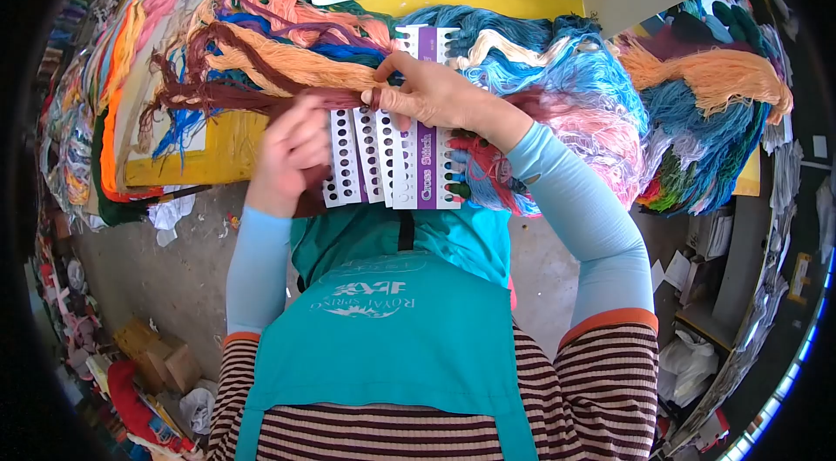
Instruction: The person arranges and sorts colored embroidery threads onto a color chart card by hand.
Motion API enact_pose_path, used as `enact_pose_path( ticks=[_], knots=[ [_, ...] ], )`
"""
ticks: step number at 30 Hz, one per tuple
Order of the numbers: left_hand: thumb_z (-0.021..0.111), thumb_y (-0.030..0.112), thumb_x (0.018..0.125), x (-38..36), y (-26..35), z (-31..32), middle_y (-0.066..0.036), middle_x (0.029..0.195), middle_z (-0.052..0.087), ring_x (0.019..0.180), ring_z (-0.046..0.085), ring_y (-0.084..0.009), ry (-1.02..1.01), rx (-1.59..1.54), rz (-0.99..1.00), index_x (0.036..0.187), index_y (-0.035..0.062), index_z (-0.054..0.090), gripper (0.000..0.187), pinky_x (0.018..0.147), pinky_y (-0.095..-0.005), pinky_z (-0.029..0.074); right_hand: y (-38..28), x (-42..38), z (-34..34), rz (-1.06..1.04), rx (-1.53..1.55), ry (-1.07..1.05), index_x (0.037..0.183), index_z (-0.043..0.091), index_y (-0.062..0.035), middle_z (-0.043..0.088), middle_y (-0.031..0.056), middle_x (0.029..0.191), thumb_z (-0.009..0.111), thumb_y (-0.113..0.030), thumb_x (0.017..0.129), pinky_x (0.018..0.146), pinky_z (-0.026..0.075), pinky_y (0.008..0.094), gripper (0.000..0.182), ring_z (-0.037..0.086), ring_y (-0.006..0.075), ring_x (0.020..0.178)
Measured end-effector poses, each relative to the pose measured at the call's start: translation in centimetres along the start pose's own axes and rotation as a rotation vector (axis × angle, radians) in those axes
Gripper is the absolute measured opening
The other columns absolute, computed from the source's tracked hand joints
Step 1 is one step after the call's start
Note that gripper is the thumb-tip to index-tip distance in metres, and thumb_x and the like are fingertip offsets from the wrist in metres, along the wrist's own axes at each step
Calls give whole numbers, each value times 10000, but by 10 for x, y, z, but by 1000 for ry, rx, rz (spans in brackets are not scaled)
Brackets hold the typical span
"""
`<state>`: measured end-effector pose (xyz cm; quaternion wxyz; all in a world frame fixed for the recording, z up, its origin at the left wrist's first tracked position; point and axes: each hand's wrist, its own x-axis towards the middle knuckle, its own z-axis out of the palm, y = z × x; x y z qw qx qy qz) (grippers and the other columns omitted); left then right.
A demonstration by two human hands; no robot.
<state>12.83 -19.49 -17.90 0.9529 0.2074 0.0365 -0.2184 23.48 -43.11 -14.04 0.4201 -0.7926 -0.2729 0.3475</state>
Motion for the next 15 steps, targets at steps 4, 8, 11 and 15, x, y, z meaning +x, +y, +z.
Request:
enact_pose_path(
  ticks=[4, 8, 11, 15],
  knots=[
    [396, 136, 1040, -70, 42, -16, 38, 555, 354, 392, 322, -36, -21, -385, 512, 1037, -24, 512, 198, 343, -193, 258, 2, 2, 3, -16, -32, -12, 1210, 497, -51, 649, 38, 655, 561, -625, 898, 656, 468, 287, 656, 635, 126, 691],
    [416, 157, 1039, -120, 76, -41, 47, 570, 333, 431, 316, -37, 107, -303, 821, 911, 33, 525, 209, 382, -196, 273, -3, 0, 9, -55, -254, 93, 1216, 489, -34, 682, 116, 759, 641, -437, 895, 674, 508, 322, 537, 686, 190, 734],
    [553, 162, 983, -106, 59, -19, 61, 609, 362, 457, 325, -33, 552, 25, 595, 928, 67, 568, 111, 398, -206, 245, -6, -6, 17, -108, -341, 178, 1185, 515, -44, 681, 139, 781, 635, -169, 852, 661, 523, 346, 376, 682, 234, 714],
    [694, 93, 866, -71, 12, 11, 33, 825, 607, 605, 449, -17, 719, 890, 426, 1077, 61, 666, 215, 521, -182, 339, -8, -12, 23, -232, -360, 293, 1016, 582, -76, 647, 135, 852, 643, -115, 784, 591, 517, 423, 243, 656, 316, 747]
  ],
)
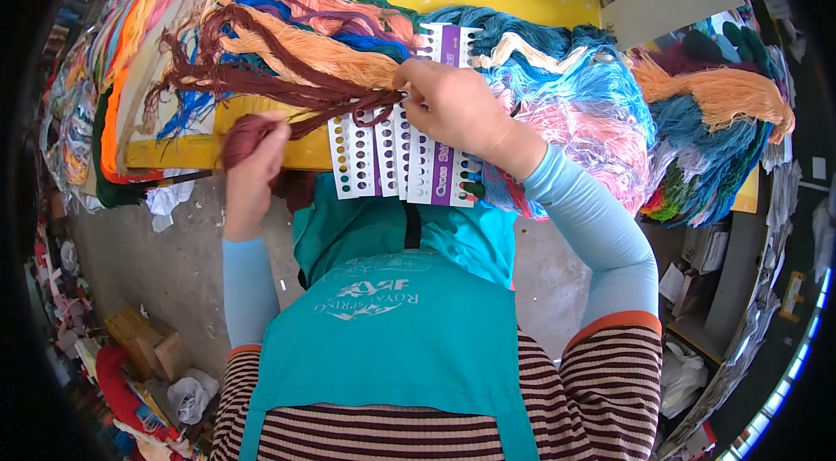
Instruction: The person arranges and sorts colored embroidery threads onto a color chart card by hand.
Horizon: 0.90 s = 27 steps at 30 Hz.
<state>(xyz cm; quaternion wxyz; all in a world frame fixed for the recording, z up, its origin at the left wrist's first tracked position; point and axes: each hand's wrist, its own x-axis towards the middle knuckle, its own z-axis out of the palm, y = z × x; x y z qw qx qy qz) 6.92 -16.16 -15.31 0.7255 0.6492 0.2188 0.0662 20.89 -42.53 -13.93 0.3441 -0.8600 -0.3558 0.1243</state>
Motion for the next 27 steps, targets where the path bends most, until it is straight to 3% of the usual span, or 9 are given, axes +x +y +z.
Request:
enact_pose_path(
  ticks=[1, 3, 6, 10, 12, 16, 20, 22, 27],
  knots=[
    [710, 77, 842, 12, -13, 6, -24, 919, 662, 741, 572, -89, -72, 337, 368, 1088, 27, 663, 256, 663, -238, 459, 0, 0, 2, -141, -161, 79, 1012, 603, -77, 642, 113, 849, 656, -103, 784, 594, 527, 396, 236, 660, 291, 715],
    [659, 87, 884, 18, -25, 17, -36, 1035, 641, 907, 584, -122, -146, 588, 477, 1132, 27, 647, 255, 839, -279, 461, -1, 1, 7, -270, -338, 161, 972, 636, -81, 617, 84, 877, 680, -90, 762, 582, 534, 389, 215, 657, 290, 699],
    [644, 151, 908, 25, -37, 28, -139, 1078, 646, 1018, 601, -300, -152, 830, 604, 1132, 35, 645, 252, 919, -386, 454, 10, 11, 18, -311, -503, 113, 966, 634, -81, 615, 88, 858, 683, -93, 762, 579, 532, 381, 210, 657, 285, 713],
    [616, 207, 940, 33, -56, 30, -156, 1092, 643, 1052, 592, -335, -74, 1089, 821, 1115, 27, 638, 252, 941, -418, 451, 14, 13, 20, -279, -499, 110, 951, 631, -77, 617, 86, 878, 684, -87, 755, 580, 528, 366, 203, 649, 275, 700],
    [609, 209, 945, 30, -49, 34, -156, 1069, 645, 1027, 601, -321, -89, 993, 791, 1108, 23, 637, 248, 921, -407, 459, 21, 12, 16, -236, -171, 123, 894, 630, -87, 616, 101, 861, 641, -126, 774, 617, 530, 388, 127, 646, 302, 730],
    [593, 214, 958, 25, -26, 48, -155, 968, 640, 911, 615, -283, -196, 662, 518, 1079, 2, 633, 247, 831, -369, 479, 37, 13, 11, -27, 647, 28, 918, 573, -29, 620, 2, 899, 586, 7, 868, 688, 467, 226, 64, 551, 65, 766],
    [592, 229, 960, 40, -29, 56, -129, 884, 621, 810, 584, -246, -302, 598, 473, 1026, -18, 614, 257, 761, -354, 474, 42, 10, 6, 51, 749, 27, 953, 505, -59, 551, -12, 832, 517, -9, 919, 638, 403, 204, 62, 490, 26, 761],
    [603, 231, 952, 44, -25, 56, -109, 862, 608, 808, 584, -216, -317, 600, 388, 971, -29, 601, 260, 755, -340, 472, 43, 10, 8, 16, 550, 24, 944, 508, -51, 517, -19, 804, 513, 3, 904, 648, 412, 211, 67, 481, 33, 767],
    [659, 145, 911, 56, -8, 17, -65, 870, 629, 814, 590, -149, -437, 485, 406, 950, -8, 635, 160, 758, -293, 479, 24, 6, 16, -195, -171, 107, 971, 605, -108, 643, 81, 899, 617, -142, 781, 605, 527, 400, 194, 650, 314, 707]
  ],
)
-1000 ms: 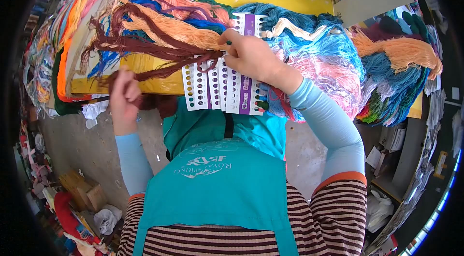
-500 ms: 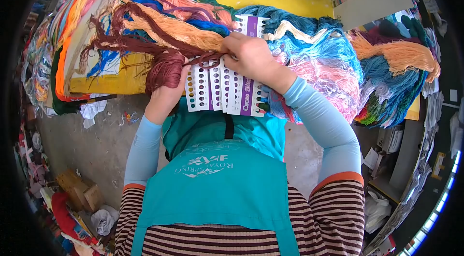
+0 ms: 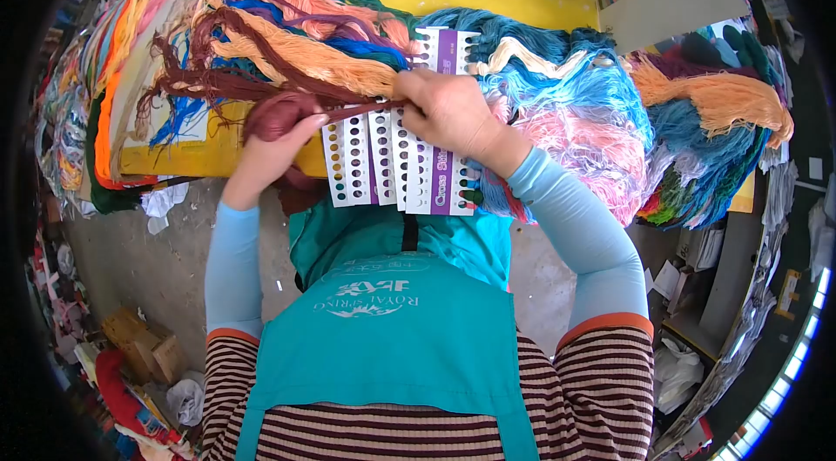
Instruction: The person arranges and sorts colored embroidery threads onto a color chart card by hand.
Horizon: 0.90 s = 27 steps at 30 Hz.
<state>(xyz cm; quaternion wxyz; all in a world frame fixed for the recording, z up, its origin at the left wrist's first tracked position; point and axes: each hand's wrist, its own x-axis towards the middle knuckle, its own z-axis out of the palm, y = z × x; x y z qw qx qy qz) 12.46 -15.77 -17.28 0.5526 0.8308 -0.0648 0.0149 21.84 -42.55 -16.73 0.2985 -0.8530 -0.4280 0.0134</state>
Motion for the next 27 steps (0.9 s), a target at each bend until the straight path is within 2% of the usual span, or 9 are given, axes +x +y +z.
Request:
enact_pose_path(
  ticks=[5, 10, 12, 14, 15, 20, 23, 24, 27],
  knots=[
    [683, 140, 887, -32, 20, -69, 13, 826, 636, 757, 570, -90, 106, -206, -436, 912, 13, 664, 130, 717, -254, 474, -1, 2, 2, -24, -67, -8, 998, 595, -98, 608, 98, 889, 674, -230, 764, 590, 533, 408, 280, 654, 303, 719],
    [691, 127, 862, -25, 14, -113, 11, 852, 630, 803, 579, -85, 5, -1, -289, 908, 32, 667, 109, 737, -261, 476, -4, 2, 4, 1, -108, -35, 1004, 580, -82, 600, 113, 888, 720, -331, 740, 576, 530, 416, 389, 655, 309, 713],
    [689, 160, 875, -8, 9, -150, 38, 800, 618, 739, 575, -51, 144, -91, -493, 898, 73, 684, 90, 672, -220, 463, -5, 3, 4, 8, -132, -45, 991, 576, -81, 594, 111, 877, 717, -331, 742, 568, 527, 419, 380, 653, 310, 706],
    [657, 231, 918, 16, -30, -216, 14, 781, 641, 518, 396, -1, 235, -259, -657, 979, 60, 689, 184, 459, -184, 276, -4, 3, 4, 5, -127, -38, 982, 572, -81, 591, 113, 873, 715, -333, 743, 566, 526, 420, 376, 650, 311, 702],
    [623, 222, 943, 35, -17, -223, -3, 839, 669, 476, 293, 9, 225, -279, -545, 1069, 32, 656, 231, 419, -187, 184, -4, 3, 4, 0, -124, -31, 973, 569, -81, 588, 114, 869, 714, -334, 743, 564, 525, 421, 372, 648, 312, 697],
    [581, 139, 939, 68, -64, -303, -106, 1153, 681, 503, 324, 6, 569, -681, -441, 1154, -37, 590, 277, 424, -137, 286, -6, 3, 1, 17, -135, -19, 947, 591, -100, 593, 102, 875, 723, -275, 748, 577, 519, 403, 296, 640, 300, 700],
    [548, 139, 943, 58, -101, -304, -156, 1266, 626, 586, 529, -45, 749, -719, -457, 1174, -44, 587, 296, 483, -135, 384, -6, 3, 2, -5, -100, 9, 918, 560, -78, 574, 115, 867, 694, -266, 762, 572, 523, 424, 279, 638, 314, 690],
    [530, 177, 969, 59, -91, -281, -174, 1318, 585, 886, 674, -147, 792, -738, -528, 1228, -49, 564, 345, 681, -210, 526, -6, 4, 0, 6, -87, 5, 918, 564, -80, 576, 115, 867, 695, -265, 763, 574, 523, 422, 274, 638, 316, 692],
    [453, 325, 1019, 39, -17, -186, -185, 1434, 476, 1350, 442, -264, 535, -1032, -441, 1382, -46, 443, 519, 1097, -388, 385, -7, 6, -3, -5, -12, 23, 909, 588, -88, 591, 117, 834, 693, -252, 771, 606, 519, 424, 239, 634, 321, 718]
  ],
)
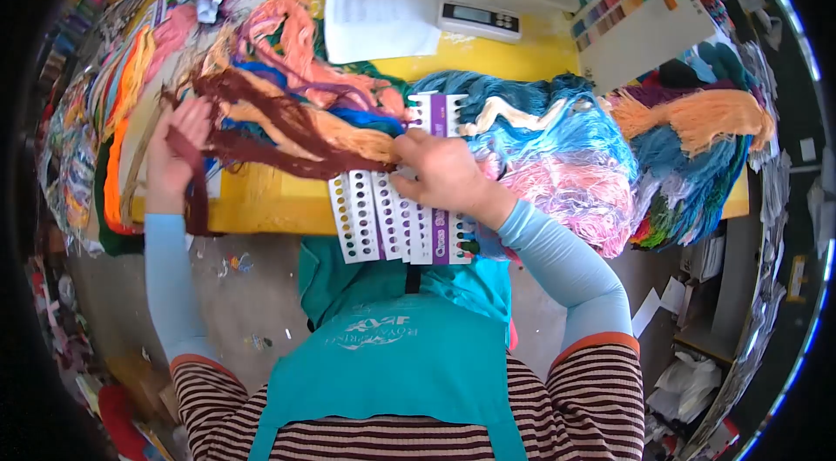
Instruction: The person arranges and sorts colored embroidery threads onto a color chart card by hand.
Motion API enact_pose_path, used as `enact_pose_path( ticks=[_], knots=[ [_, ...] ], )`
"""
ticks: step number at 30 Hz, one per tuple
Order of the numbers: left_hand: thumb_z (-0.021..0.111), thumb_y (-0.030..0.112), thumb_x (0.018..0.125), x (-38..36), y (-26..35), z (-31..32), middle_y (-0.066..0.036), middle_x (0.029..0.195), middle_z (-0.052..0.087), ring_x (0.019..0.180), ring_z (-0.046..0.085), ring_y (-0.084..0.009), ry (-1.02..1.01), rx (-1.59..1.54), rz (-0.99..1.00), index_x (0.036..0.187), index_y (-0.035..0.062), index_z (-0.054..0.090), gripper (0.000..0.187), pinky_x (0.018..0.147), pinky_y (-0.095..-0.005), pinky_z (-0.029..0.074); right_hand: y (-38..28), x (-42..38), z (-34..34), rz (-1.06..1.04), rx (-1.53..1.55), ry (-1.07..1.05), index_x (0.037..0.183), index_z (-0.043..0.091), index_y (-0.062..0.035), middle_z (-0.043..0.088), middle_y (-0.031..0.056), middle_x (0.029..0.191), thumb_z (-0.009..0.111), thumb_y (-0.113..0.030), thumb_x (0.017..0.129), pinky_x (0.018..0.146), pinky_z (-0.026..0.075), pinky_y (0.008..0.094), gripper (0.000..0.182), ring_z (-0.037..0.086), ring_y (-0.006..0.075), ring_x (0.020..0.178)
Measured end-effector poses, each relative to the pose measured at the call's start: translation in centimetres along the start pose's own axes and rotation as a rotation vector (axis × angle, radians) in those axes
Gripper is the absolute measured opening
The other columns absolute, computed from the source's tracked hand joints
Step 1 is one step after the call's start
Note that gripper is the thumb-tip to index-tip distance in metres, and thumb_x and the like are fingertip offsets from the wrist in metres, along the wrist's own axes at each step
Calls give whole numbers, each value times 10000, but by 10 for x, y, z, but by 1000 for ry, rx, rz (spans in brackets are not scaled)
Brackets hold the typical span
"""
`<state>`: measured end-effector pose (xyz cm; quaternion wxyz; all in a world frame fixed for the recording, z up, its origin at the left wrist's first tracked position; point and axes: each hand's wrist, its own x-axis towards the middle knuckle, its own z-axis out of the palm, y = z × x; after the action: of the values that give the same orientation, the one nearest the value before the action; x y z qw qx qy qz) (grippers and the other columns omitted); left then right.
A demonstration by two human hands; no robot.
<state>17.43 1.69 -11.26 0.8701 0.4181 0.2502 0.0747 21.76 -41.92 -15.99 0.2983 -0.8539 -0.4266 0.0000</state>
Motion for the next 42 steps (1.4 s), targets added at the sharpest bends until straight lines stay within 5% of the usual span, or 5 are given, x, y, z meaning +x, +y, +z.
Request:
enact_pose_path(
  ticks=[3, 10, 18, 26, 42],
  knots=[
    [379, 380, 1035, -61, -46, 41, -183, 1474, 427, 1371, 413, -278, -331, -150, -79, 1410, -52, 397, 571, 1125, -422, 340, -9, 9, -2, 102, 198, 12, 889, 630, -89, 632, 108, 832, 679, -205, 818, 627, 518, 400, 145, 648, 313, 722],
    [255, 429, 1048, -131, -105, 98, -143, 1563, 290, 1454, 248, -235, -583, 4, -40, 1473, -41, 307, 636, 1169, -395, 227, -88, 34, 14, 173, 1060, 29, 1079, 624, -17, 642, 1, 942, 674, -95, 912, 656, 454, 206, 191, 539, 34, 749],
    [349, 340, 1050, -146, -127, 95, -122, 1442, 457, 1310, 453, -200, -615, 88, -85, 1419, -49, 408, 540, 1110, -357, 332, -117, 17, 30, 587, 1574, 71, 976, 674, -59, 631, -27, 790, 668, -61, 898, 484, 374, 173, 78, 525, 44, 572],
    [604, 7, 878, -159, -139, 93, -81, 1244, 618, 1098, 579, -142, -353, 212, 149, 1284, -22, 573, 409, 996, -310, 437, -109, 5, 34, 479, 1453, 153, 930, 665, -56, 642, -8, 798, 685, -27, 873, 467, 370, 186, 67, 539, 37, 584],
    [493, 2, 808, -156, -135, 75, -73, 1114, 615, 922, 583, -157, -494, -46, -8, 1289, -50, 532, 485, 934, -315, 444, -104, 10, 24, 617, 1858, -10, 920, 578, -62, 581, 28, 707, 606, -34, 878, 427, 311, 219, 58, 475, 82, 499]
  ],
)
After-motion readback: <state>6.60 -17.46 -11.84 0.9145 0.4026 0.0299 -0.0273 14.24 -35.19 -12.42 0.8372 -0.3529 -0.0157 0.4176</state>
